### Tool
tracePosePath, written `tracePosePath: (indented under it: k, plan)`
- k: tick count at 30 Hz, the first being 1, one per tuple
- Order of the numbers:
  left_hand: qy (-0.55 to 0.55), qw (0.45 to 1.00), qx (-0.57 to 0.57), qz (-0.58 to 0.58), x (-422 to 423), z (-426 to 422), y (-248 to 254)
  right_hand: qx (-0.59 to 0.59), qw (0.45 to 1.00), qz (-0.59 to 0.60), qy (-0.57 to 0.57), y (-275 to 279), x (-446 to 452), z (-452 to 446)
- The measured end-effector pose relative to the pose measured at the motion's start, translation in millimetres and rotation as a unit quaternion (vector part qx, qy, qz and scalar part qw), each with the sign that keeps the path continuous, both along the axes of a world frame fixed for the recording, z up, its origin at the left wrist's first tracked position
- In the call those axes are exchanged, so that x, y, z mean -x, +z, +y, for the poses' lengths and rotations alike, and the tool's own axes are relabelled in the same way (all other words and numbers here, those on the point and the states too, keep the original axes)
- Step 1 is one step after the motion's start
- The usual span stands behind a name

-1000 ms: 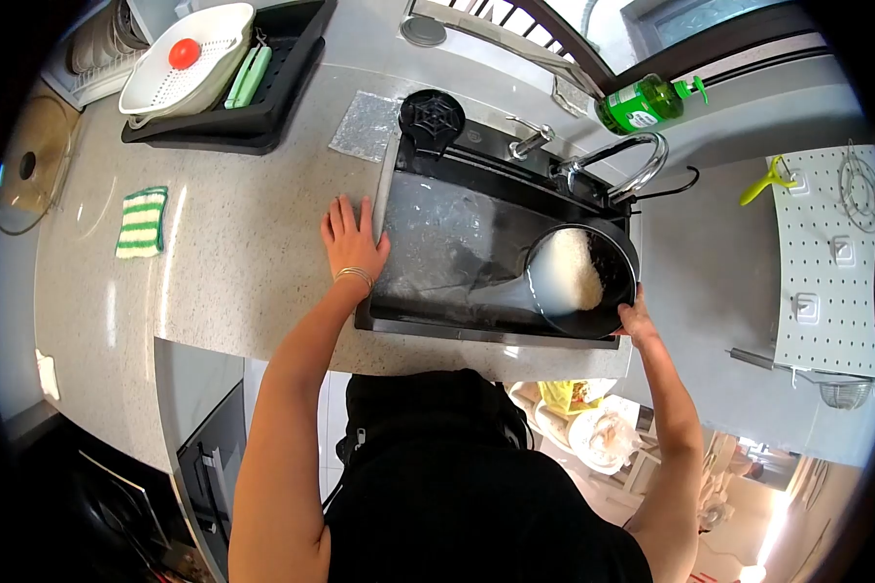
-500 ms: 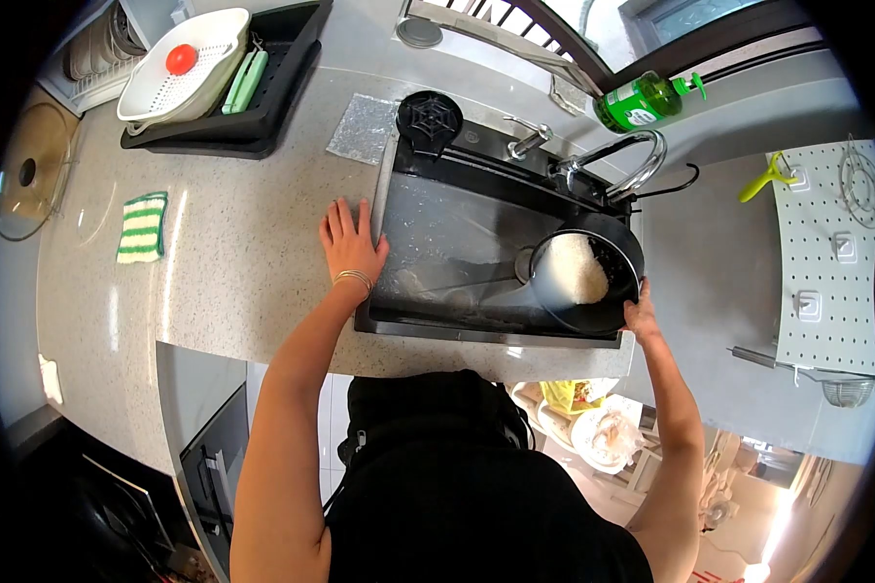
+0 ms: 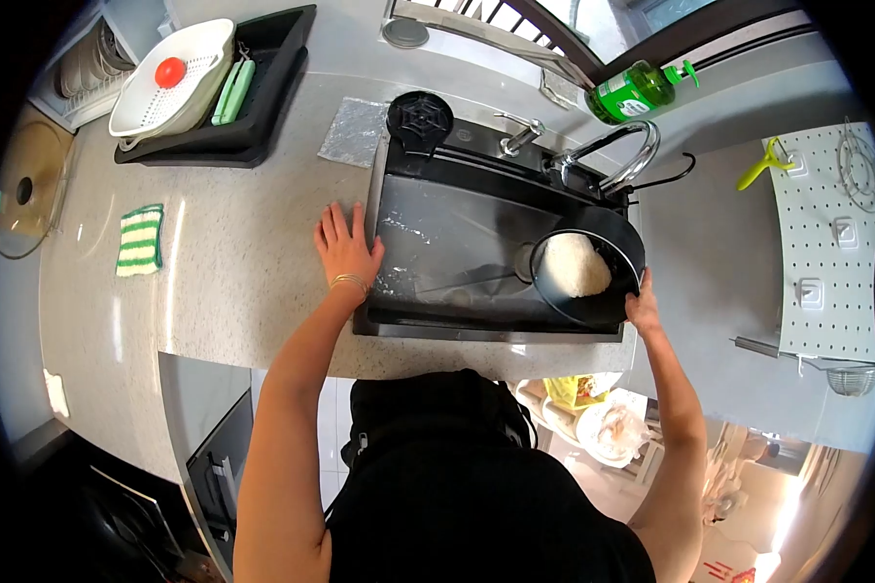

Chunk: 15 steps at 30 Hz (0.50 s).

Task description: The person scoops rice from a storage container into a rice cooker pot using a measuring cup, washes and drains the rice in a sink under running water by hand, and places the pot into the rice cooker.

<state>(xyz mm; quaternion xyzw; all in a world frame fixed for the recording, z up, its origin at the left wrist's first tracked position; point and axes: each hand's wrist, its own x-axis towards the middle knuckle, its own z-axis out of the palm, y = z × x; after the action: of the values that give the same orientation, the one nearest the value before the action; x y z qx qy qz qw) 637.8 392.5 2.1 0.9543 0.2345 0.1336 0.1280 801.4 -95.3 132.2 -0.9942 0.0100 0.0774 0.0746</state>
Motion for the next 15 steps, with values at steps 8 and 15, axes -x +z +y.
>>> tracePosePath:
  k: [8, 15]
  plan:
    - [-0.001, 1.000, -0.008, -0.010, 0.5, 0.4, -1.4, 0.001, 1.000, 0.009, -0.016, 6.8, 4.9, 9.8]
    - [0.002, 1.000, -0.006, -0.006, 0.5, -0.5, 0.1, 0.023, 0.999, 0.024, -0.032, 13.5, 6.1, 23.7]
